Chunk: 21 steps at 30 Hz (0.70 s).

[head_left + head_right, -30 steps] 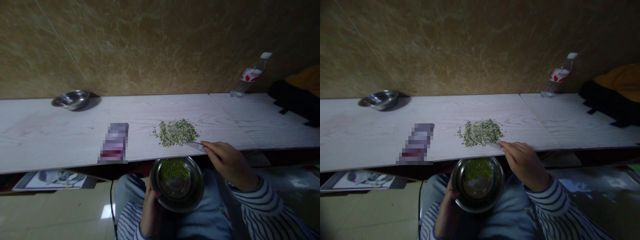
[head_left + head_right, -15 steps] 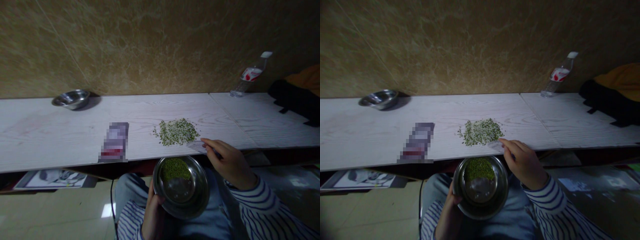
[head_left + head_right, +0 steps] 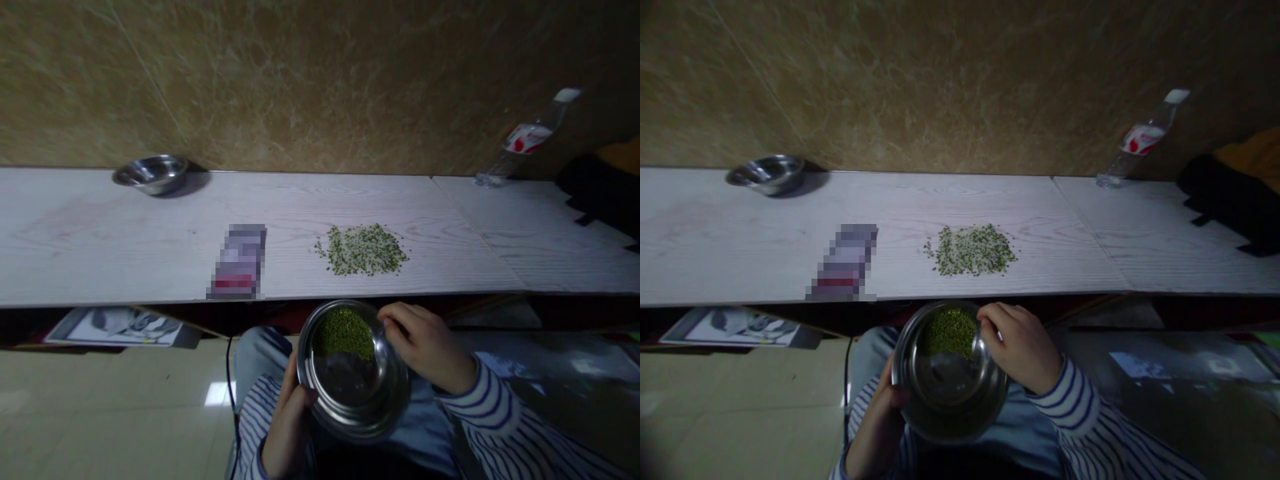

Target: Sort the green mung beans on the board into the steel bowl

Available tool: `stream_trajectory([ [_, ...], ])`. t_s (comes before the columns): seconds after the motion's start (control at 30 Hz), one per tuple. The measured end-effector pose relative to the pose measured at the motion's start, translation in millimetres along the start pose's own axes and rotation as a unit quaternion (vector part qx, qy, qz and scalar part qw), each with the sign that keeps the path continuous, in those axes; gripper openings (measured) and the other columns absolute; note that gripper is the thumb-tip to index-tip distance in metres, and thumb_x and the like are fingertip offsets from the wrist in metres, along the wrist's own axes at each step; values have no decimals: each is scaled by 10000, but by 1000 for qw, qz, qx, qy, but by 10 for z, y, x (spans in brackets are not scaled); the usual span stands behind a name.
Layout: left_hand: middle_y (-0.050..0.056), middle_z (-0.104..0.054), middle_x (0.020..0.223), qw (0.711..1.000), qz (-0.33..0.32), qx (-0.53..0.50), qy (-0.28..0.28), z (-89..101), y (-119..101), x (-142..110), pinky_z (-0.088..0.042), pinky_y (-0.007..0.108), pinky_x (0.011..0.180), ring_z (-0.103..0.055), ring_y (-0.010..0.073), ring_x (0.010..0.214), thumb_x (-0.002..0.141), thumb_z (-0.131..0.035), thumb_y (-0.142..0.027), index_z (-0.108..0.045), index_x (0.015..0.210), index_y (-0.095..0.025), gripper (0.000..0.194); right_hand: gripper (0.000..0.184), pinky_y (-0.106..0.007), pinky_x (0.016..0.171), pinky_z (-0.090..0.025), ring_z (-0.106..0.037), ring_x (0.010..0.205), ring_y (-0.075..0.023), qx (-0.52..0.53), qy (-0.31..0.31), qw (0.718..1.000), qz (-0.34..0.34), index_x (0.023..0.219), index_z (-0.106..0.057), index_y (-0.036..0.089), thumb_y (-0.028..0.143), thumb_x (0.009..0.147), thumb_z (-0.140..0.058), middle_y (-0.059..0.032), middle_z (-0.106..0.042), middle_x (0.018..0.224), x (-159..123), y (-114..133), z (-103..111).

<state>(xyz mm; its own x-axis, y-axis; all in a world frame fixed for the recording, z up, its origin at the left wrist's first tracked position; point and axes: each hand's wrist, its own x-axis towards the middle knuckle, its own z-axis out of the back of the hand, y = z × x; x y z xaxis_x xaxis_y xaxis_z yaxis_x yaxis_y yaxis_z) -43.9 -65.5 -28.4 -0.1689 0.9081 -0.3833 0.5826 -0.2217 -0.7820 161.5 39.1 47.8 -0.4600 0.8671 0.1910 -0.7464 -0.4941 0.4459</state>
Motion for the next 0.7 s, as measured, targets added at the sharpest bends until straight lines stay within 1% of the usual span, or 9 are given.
stream_trajectory([
  [0.07, 39, -532, 1405, 1000, -2, 22, 10, 30, 19, -7, -240, 460, 1131, -282, 330, 1394, 709, -588, -216, -543, 1334, -243, 628, 184, -287, 710, -441, -644, 742, -161, -29, 40, 998, -30, 890, -601, 219, 237, 921, -421, -7, -688, 784, -3, 57, -96],
  [0.13, 28, -515, 1422, 999, -4, 28, 23, 48, 54, -11, -215, 455, 1144, -278, 318, 1400, 722, -574, -202, -522, 1352, -254, 635, 197, -280, 670, -421, -649, 703, -159, -60, 82, 993, -60, 903, -610, 223, 262, 929, -419, 0, -695, 752, 7, 104, -176],
  [0.27, 3, -491, 1443, 998, -11, 26, 47, 50, 132, -27, -163, 435, 1163, -266, 285, 1409, 728, -545, -160, -485, 1377, -276, 662, 206, -278, 654, -403, -673, 741, -172, -135, 144, 976, -92, 969, -629, 238, 274, 923, -431, -9, -725, 799, 52, 164, -280],
  [0.37, -7, -471, 1460, 998, -24, 22, 54, 24, 162, -44, -162, 423, 1164, -261, 276, 1411, 738, -536, -159, -482, 1374, -282, 650, 241, -286, 664, -406, -683, 788, -183, -176, 169, 965, -96, 972, -637, 243, 288, 938, -402, -25, -737, 864, 88, 181, -323],
  [0.5, -24, -453, 1473, 998, -13, 23, 60, 2, 183, -56, -156, 411, 1165, -256, 256, 1412, 737, -514, -132, -464, 1382, -291, 666, 262, -287, 673, -415, -683, 827, -183, -190, 194, 958, -87, 972, -645, 253, 293, 945, -387, -23, -735, 926, 114, 177, -365],
  [0.7, -27, -424, 1493, 996, -14, 30, 77, -14, 190, -52, -171, 410, 1159, -252, 249, 1414, 761, -499, -130, -432, 1399, -299, 664, 238, -303, 669, -428, -680, 817, -196, -213, 202, 953, -72, 951, -635, 238, 269, 929, -400, -19, -724, 936, 105, 148, -406],
])
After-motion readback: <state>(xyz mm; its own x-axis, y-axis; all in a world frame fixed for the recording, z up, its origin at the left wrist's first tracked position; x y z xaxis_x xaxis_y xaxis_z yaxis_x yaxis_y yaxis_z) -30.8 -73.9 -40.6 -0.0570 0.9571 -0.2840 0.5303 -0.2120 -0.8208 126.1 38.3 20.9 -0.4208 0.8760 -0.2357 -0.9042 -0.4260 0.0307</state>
